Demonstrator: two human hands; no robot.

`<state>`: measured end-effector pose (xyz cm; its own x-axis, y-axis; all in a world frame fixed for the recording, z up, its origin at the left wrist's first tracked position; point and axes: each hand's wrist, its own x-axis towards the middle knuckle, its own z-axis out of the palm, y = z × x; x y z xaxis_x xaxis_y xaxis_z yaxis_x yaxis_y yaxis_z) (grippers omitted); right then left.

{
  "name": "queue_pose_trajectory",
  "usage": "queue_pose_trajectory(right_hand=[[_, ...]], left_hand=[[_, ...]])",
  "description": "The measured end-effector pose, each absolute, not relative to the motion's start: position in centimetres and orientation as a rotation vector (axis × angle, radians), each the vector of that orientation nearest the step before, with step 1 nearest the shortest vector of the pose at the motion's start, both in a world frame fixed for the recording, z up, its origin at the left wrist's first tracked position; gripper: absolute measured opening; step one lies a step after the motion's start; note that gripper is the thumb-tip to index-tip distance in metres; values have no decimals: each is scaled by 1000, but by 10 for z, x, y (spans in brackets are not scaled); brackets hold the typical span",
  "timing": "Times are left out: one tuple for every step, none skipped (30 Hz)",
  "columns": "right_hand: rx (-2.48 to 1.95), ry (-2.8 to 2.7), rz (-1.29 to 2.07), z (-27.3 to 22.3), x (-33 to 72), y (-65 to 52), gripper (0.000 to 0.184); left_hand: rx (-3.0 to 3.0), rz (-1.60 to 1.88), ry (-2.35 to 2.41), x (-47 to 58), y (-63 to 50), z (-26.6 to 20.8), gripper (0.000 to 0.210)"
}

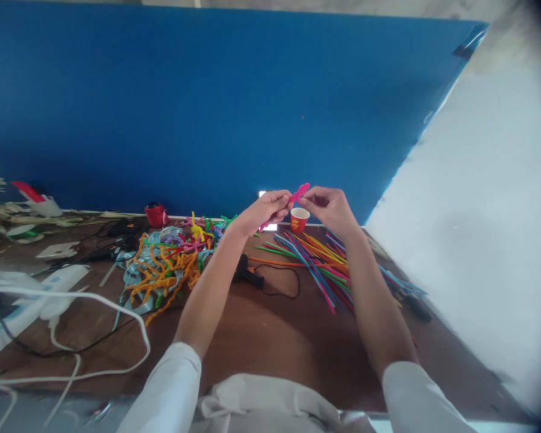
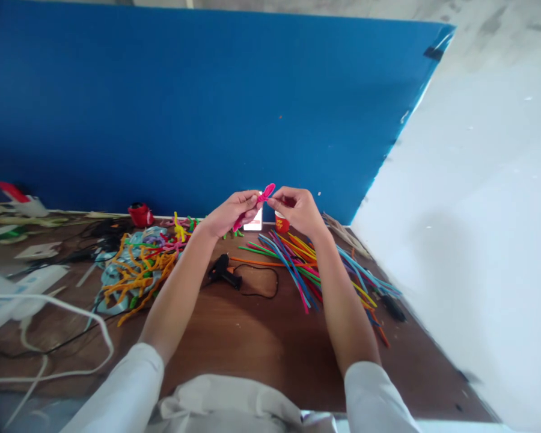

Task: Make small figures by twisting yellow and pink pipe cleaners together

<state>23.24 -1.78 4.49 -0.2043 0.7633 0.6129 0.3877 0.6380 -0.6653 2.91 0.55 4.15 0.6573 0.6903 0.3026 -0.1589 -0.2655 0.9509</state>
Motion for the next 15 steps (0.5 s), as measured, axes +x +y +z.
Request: queue_pose_trajectory(right_hand=[[-928,-1832,427,46,235,-18,35],[-938,-1840,407,46,238,-18,34],[-950,-1842,397,46,240,-17,34],[-962,-1843,397,46,241,-17,35],[-967,-1843,405,46,242,-17,35],[-966,-1847,422,45,243,-16,36],[-964,-1856,447,44,244,-15,37],[-967,-1874,481,43,244,-14,38],[-975,-1900,517,42,245,-12,39],[-988,-1937,552,40,245,-11,39],[-1002,-1981,583,39,246,-9,40],[-1018,-2029,607,38,246,-7,40],[-1033,-2078,618,36,246,-6,39],[-1048,-2124,616,35,246,-4,38],[-1065,-2160,600,34,244,-3,36]], left_hand=[[1680,836,445,28,5,41,26],[1712,810,444,27,5,41,28],[1747,785,438,25,4,42,29],[1785,761,432,24,4,42,30],[1827,734,431,22,3,43,31],[1870,703,439,20,2,44,33],[1918,665,457,18,2,46,34],[1973,616,483,16,1,48,35],[2035,560,513,14,1,49,35],[2103,499,544,12,1,51,34],[2174,439,578,11,1,52,33],[2244,384,612,11,1,52,32],[2307,332,645,12,2,52,31],[2359,295,680,14,3,50,30],[2400,275,720,17,4,47,30]])
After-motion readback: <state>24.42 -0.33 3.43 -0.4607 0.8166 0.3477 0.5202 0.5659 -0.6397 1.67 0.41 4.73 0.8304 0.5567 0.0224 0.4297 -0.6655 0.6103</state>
